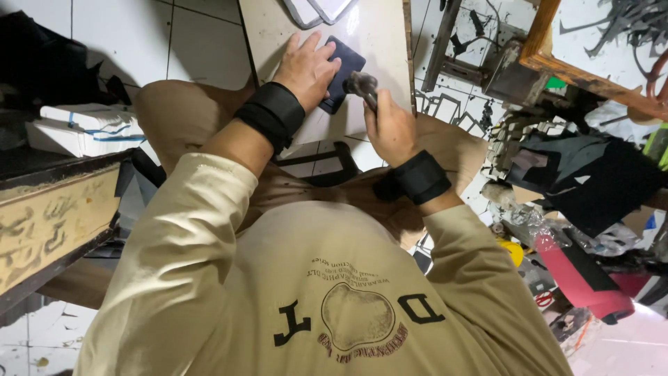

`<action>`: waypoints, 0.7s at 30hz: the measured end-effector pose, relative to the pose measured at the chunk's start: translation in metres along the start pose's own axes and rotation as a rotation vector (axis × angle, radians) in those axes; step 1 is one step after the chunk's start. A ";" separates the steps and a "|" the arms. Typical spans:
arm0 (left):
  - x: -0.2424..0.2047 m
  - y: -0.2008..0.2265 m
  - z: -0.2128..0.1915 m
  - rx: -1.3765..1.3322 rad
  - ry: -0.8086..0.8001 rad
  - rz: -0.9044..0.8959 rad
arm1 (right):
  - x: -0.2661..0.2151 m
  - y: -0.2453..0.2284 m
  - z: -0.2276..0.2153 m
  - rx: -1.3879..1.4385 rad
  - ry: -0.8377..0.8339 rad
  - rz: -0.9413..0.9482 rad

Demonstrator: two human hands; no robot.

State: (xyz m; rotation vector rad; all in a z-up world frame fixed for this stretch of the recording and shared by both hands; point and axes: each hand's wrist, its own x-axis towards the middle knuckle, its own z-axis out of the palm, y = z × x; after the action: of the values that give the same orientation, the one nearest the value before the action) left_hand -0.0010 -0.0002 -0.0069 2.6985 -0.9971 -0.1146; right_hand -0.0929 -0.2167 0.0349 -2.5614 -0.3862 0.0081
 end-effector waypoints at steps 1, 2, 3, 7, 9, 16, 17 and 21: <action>-0.001 -0.006 0.013 -0.002 0.000 -0.007 | -0.002 0.003 0.005 0.001 -0.006 -0.005; -0.003 -0.011 0.026 0.018 0.057 0.022 | -0.006 0.004 0.009 -0.028 -0.006 0.004; -0.004 -0.015 0.039 0.038 0.113 0.050 | -0.012 0.006 0.013 -0.056 -0.006 0.013; 0.002 -0.008 0.014 0.054 0.134 0.062 | -0.009 -0.003 0.003 -0.059 -0.056 -0.048; 0.002 -0.005 0.005 0.008 0.094 0.042 | -0.009 -0.004 0.006 0.003 0.068 -0.075; 0.007 -0.007 0.014 0.033 0.098 0.044 | -0.011 -0.003 0.007 0.011 -0.066 -0.064; 0.008 -0.008 0.009 0.010 0.115 0.040 | -0.010 -0.002 0.010 0.035 -0.008 -0.041; 0.013 0.004 -0.001 0.004 0.041 0.011 | -0.009 -0.005 0.006 -0.042 -0.061 -0.037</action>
State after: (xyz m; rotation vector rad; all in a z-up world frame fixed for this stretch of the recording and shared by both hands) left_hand 0.0060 -0.0113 -0.0048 2.6873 -1.0018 -0.0555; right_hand -0.1035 -0.2117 0.0318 -2.6001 -0.4610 0.0657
